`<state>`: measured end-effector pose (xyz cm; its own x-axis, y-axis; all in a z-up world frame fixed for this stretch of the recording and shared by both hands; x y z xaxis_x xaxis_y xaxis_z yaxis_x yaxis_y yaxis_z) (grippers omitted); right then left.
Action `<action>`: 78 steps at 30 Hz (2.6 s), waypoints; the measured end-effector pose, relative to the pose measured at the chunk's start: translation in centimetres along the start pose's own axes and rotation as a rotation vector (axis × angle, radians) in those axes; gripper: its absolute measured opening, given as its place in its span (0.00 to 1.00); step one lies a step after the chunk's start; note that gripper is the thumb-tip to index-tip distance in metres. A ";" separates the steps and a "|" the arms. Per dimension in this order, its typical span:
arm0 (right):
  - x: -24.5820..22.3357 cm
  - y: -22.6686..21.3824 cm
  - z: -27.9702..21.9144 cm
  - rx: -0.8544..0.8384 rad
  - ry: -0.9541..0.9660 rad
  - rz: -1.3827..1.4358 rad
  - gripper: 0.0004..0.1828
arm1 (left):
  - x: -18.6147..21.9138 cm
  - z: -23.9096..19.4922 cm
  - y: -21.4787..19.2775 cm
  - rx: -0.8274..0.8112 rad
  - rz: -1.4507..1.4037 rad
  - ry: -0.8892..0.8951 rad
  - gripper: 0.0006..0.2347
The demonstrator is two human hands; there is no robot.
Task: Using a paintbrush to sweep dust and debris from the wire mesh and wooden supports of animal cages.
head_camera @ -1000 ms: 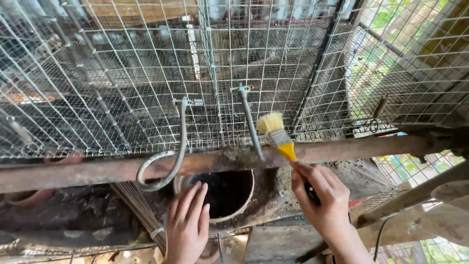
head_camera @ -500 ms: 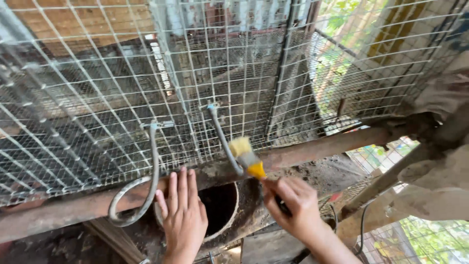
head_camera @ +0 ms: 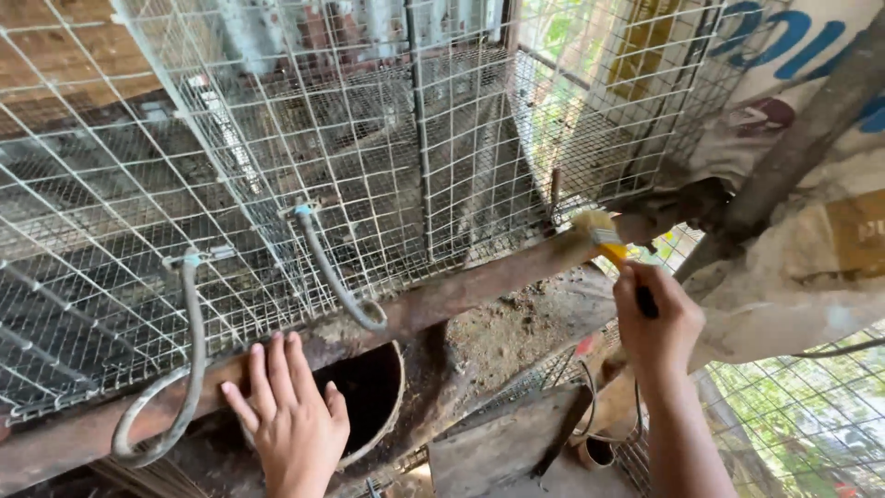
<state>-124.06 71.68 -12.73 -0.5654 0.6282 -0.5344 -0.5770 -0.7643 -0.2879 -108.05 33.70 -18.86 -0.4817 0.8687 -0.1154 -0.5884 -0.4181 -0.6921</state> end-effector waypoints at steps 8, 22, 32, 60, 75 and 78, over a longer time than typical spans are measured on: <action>-9.8 4.7 -3.5 -0.470 -0.257 0.468 0.05 | 0.1 -0.1 -0.1 -0.038 0.098 -0.007 0.32; -5.5 5.1 -1.6 -0.200 -0.278 -0.071 0.10 | -0.2 0.3 -0.7 -0.012 0.017 0.025 0.32; -2.4 1.9 -0.3 -0.417 0.108 0.344 0.10 | -0.4 0.2 -0.6 -0.039 0.007 0.035 0.33; -2.8 0.7 8.7 -0.543 0.107 0.015 0.04 | -0.3 0.1 -0.8 -0.037 0.028 0.041 0.33; 2.8 -1.1 7.9 -0.324 0.040 -0.132 0.06 | -0.3 0.0 -0.4 -0.001 0.227 0.046 0.31; 4.6 -2.2 7.2 -0.146 0.077 -0.249 0.05 | -0.5 0.0 -0.6 0.027 0.261 0.054 0.30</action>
<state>-129.64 77.31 -8.86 -0.3675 0.7901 -0.4906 -0.5981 -0.6048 -0.5259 -107.48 33.53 -18.44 -0.5845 0.7432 -0.3257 -0.4664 -0.6362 -0.6146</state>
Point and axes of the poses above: each hand's wrist, its own z-axis towards the middle knuckle, its own y-axis out of the palm, x = y × z, the point moved 2 cm from there along z, towards the middle knuckle, and after that the axes turned 8 degrees about z, right-handed, at the moved point
